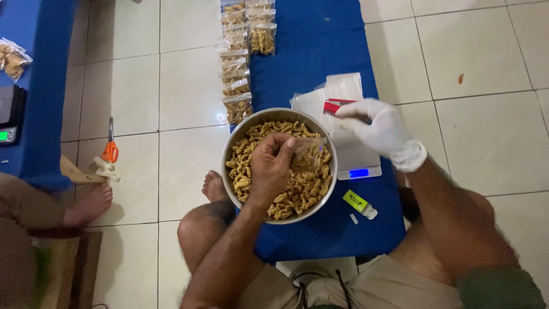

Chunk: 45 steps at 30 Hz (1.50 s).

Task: Manually filling small plastic bags with snacks from a bowl, weighing them on a digital scale, and sealing them with a hand tool.

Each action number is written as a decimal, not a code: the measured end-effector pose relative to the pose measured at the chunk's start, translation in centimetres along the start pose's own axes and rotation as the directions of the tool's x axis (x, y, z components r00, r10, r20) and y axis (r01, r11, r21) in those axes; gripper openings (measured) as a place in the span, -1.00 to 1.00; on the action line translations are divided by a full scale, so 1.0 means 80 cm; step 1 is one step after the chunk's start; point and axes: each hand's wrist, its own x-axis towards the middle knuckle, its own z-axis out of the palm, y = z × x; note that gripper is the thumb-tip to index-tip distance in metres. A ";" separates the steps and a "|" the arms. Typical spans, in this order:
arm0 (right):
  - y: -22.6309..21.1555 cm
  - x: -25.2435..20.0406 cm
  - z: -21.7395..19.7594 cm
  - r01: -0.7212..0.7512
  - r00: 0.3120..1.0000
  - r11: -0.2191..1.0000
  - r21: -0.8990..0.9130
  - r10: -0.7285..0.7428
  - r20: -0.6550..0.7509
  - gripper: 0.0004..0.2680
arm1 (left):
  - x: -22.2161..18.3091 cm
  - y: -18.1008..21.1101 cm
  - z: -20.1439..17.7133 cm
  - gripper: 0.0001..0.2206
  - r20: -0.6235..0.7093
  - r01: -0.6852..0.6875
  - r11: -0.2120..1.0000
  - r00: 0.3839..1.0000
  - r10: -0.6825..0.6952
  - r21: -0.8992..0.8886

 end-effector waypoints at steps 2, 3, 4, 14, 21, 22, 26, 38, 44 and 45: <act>0.072 0.028 0.010 0.040 0.999 0.986 -0.163 -0.043 -0.017 -0.78 | 0.001 0.001 -0.003 -0.84 -0.019 0.002 1.000 1.000 -0.002 -0.012; 0.108 0.043 0.016 0.071 0.996 0.945 -0.319 -0.084 -0.027 -0.71 | 0.002 0.002 -0.005 -0.84 -0.035 0.008 1.000 0.999 -0.009 -0.021; 0.113 0.052 0.018 0.074 0.996 0.945 -0.317 -0.087 -0.027 -0.71 | 0.004 0.001 -0.007 -0.84 -0.038 0.006 1.000 0.999 -0.007 -0.019; 0.165 0.082 0.062 -0.073 0.935 0.623 -0.779 0.315 0.165 -0.61 | 0.009 0.008 -0.008 -0.81 -0.019 0.015 0.998 1.000 -0.014 0.057; 0.177 0.091 0.056 -0.386 0.897 0.833 -0.396 0.439 0.049 -0.79 | 0.013 0.005 -0.012 -0.80 -0.006 0.008 0.998 1.000 -0.008 0.068; 0.167 0.089 0.050 -0.384 0.898 0.833 -0.399 0.437 0.049 -0.79 | 0.013 0.005 -0.012 -0.80 -0.008 0.007 0.998 1.000 -0.006 0.065; 0.072 0.064 0.015 -0.488 0.861 0.625 0.609 0.460 0.218 -0.75 | 0.013 0.014 -0.011 -0.80 -0.021 0.006 0.997 1.000 -0.004 0.080; -0.030 -0.015 0.031 -0.260 0.965 0.674 0.691 0.166 0.201 -0.63 | 0.006 0.011 -0.002 -0.83 0.019 -0.054 0.990 0.998 0.052 0.133; -0.030 -0.019 0.033 -0.288 0.957 0.701 0.652 0.189 0.219 -0.62 | 0.005 0.009 -0.001 -0.82 0.036 -0.098 0.984 0.995 0.094 0.149; -0.031 -0.020 0.033 -0.297 0.954 0.719 0.629 0.197 0.225 -0.61 | 0.005 0.010 -0.001 -0.82 0.040 -0.109 0.981 0.994 0.104 0.163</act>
